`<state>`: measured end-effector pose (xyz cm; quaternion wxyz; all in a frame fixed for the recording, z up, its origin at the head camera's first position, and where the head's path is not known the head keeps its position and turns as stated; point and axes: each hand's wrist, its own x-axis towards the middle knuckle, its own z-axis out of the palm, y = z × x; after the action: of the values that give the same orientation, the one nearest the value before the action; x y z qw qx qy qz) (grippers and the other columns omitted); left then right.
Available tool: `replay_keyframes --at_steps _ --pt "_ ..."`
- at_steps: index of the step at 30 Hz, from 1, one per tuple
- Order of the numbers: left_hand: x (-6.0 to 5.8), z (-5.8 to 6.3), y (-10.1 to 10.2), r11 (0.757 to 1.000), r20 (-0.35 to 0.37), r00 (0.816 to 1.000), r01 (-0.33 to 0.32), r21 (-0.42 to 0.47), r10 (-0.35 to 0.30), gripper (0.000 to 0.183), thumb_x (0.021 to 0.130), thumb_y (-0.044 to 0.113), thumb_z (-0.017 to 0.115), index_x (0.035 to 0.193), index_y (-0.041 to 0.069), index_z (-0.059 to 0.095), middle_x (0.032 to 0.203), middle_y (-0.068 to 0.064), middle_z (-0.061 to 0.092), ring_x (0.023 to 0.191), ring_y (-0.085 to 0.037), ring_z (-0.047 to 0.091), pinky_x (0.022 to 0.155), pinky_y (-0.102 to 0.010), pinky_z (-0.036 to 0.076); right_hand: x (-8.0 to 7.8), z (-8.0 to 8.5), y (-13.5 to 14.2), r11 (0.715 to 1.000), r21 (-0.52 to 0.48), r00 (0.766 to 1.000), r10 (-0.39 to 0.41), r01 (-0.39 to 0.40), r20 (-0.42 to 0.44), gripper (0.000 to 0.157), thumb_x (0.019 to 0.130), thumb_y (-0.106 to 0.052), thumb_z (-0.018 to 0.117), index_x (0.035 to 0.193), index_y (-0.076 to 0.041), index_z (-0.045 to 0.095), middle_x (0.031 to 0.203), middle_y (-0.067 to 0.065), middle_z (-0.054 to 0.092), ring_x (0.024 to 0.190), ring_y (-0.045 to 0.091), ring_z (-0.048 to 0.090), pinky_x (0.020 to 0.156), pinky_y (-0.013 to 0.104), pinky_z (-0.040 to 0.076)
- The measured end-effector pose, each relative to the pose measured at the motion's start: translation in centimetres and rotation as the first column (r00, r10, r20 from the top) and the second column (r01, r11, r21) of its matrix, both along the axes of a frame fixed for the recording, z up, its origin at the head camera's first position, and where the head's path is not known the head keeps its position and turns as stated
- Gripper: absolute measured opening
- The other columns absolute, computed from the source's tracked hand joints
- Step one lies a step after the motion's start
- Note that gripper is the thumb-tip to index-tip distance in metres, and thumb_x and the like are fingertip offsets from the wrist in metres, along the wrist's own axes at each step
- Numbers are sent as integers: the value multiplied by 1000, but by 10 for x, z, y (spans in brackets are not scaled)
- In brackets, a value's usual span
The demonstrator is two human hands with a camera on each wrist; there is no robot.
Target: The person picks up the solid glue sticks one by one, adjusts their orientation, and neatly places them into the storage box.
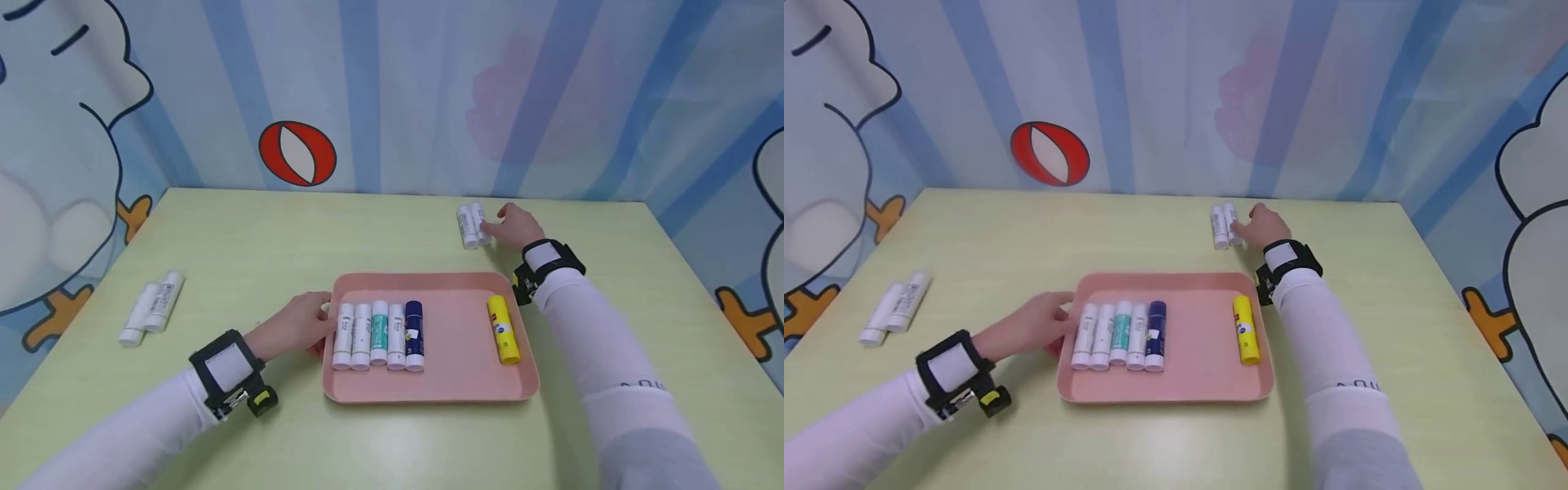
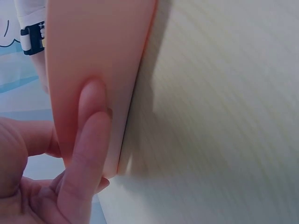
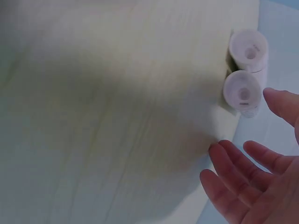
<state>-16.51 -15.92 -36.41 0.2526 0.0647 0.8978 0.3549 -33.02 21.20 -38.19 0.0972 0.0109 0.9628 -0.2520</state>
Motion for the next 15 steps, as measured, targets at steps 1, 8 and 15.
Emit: replay_keyframes --at_steps 1,8,15 --pt "0 0 0 1000 0 1000 1 1 -1 51 97 6 53 143 -5 36 85 -11 63 60 -19 63 55 -31 55 -1 0 0 1000 10 1000 -1 1 15 64 96 -42 54 132 9 42 123 29 53 104 38 52 89 48 44" --pt "1 1 0 1000 -6 1000 13 12 -13 48 97 5 53 142 -5 38 83 -11 64 59 -19 63 54 -31 55 0 3 -4 998 58 1000 30 -31 8 58 96 -36 55 125 13 47 119 30 55 103 40 53 89 49 45" --pt "2 1 0 1000 -3 1000 14 24 -14 47 97 4 53 141 -5 39 83 -11 64 59 -19 63 54 -31 55 5 7 -6 996 81 999 27 -24 -28 46 94 -25 59 113 16 58 108 29 60 94 37 55 82 44 48"
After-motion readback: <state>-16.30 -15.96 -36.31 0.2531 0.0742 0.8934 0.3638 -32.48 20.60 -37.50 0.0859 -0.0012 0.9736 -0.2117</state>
